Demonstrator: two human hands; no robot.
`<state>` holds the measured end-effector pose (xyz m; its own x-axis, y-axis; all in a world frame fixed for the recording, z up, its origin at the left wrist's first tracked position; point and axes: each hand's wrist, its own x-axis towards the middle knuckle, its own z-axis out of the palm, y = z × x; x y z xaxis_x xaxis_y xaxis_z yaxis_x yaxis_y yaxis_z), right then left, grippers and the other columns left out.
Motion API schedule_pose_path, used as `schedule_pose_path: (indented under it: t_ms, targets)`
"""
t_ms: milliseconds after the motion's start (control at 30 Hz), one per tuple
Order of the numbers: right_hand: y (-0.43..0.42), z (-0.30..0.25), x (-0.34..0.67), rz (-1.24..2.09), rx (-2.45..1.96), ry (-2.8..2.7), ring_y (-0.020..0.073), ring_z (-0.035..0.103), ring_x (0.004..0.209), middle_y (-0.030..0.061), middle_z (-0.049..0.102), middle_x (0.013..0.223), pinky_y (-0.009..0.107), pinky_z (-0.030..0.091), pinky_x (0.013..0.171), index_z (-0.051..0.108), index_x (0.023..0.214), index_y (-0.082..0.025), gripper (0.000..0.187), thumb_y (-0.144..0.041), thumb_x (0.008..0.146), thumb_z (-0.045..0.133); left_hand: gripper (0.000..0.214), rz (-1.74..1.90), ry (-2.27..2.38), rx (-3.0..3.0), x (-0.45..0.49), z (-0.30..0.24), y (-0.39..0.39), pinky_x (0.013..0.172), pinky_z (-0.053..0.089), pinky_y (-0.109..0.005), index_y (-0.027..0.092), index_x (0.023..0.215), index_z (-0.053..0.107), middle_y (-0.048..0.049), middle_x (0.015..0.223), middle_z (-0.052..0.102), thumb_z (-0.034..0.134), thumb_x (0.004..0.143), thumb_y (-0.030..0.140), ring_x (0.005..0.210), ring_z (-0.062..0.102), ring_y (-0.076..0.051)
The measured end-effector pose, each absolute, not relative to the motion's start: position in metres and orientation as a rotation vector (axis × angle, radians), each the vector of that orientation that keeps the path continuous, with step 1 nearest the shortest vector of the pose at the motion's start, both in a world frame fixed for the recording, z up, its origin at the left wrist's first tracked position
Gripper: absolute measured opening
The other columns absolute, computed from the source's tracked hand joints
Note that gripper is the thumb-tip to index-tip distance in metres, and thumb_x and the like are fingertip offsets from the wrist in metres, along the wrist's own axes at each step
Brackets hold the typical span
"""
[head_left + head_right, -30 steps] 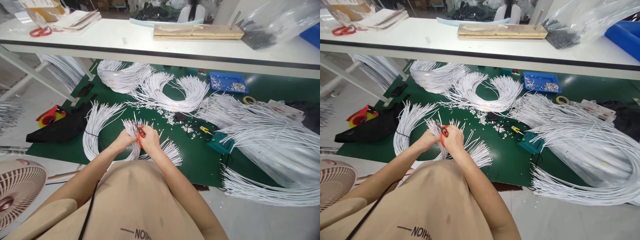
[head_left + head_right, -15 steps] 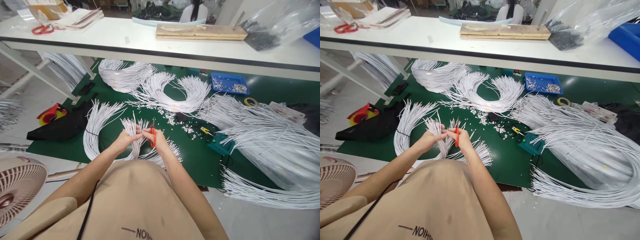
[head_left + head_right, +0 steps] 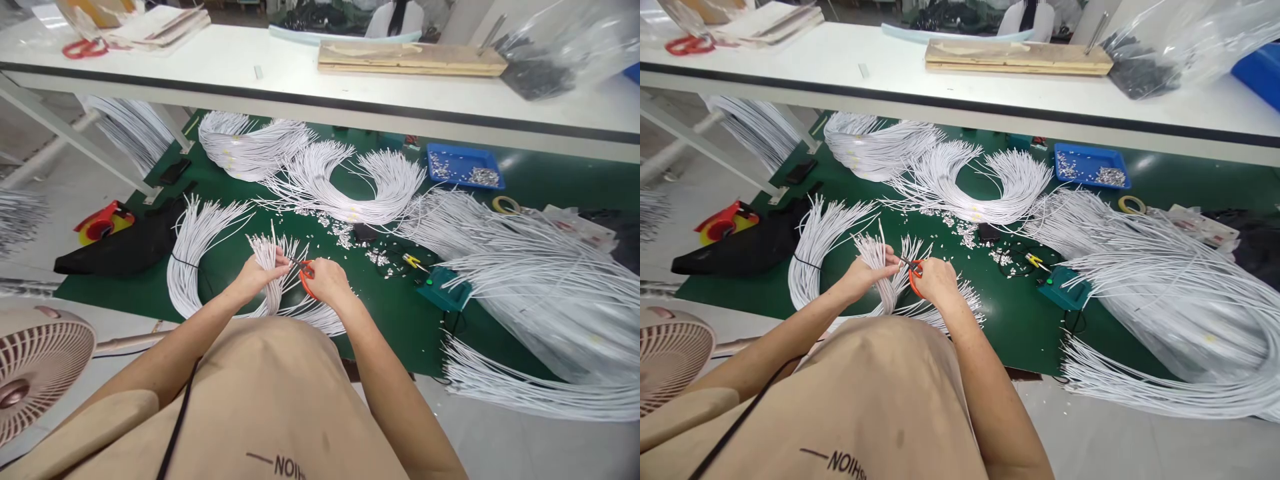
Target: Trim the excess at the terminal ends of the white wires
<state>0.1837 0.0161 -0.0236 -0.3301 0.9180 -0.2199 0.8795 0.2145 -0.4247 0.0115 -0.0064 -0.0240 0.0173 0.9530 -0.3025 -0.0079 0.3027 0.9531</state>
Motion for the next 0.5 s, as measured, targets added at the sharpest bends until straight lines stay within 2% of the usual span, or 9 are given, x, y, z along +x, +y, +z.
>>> schedule_pose_path:
  t_ms: [300, 500]
  targets:
    - [0.016, -0.0209, 0.1839, 0.752, -1.785, -2.432, 0.0208, 0.06, 0.068, 0.0093, 0.064, 0.071, 0.028, 0.037, 0.06, 0.064, 0.067, -0.019, 0.022, -0.032, 0.077, 0.051, 0.045, 0.967, 1.347, 1.0, 0.0133, -0.0214, -0.0064, 0.074, 0.044, -0.031, 0.018, 0.093, 0.054, -0.0009, 0.079, 0.063, 0.075, 0.055, 0.031, 0.073, 0.059, -0.016]
    - [0.011, -0.0261, 0.1836, 0.797, -1.784, -2.367, 0.0194, 0.059, 0.07, 0.0079, 0.063, 0.072, 0.026, 0.036, 0.059, 0.064, 0.067, -0.02, 0.025, -0.04, 0.076, 0.054, 0.04, 0.966, 1.45, 1.067, 0.0159, -0.022, -0.0079, 0.073, 0.043, -0.031, 0.017, 0.087, 0.056, -0.0018, 0.074, 0.064, 0.074, 0.055, 0.033, 0.069, 0.058, -0.016]
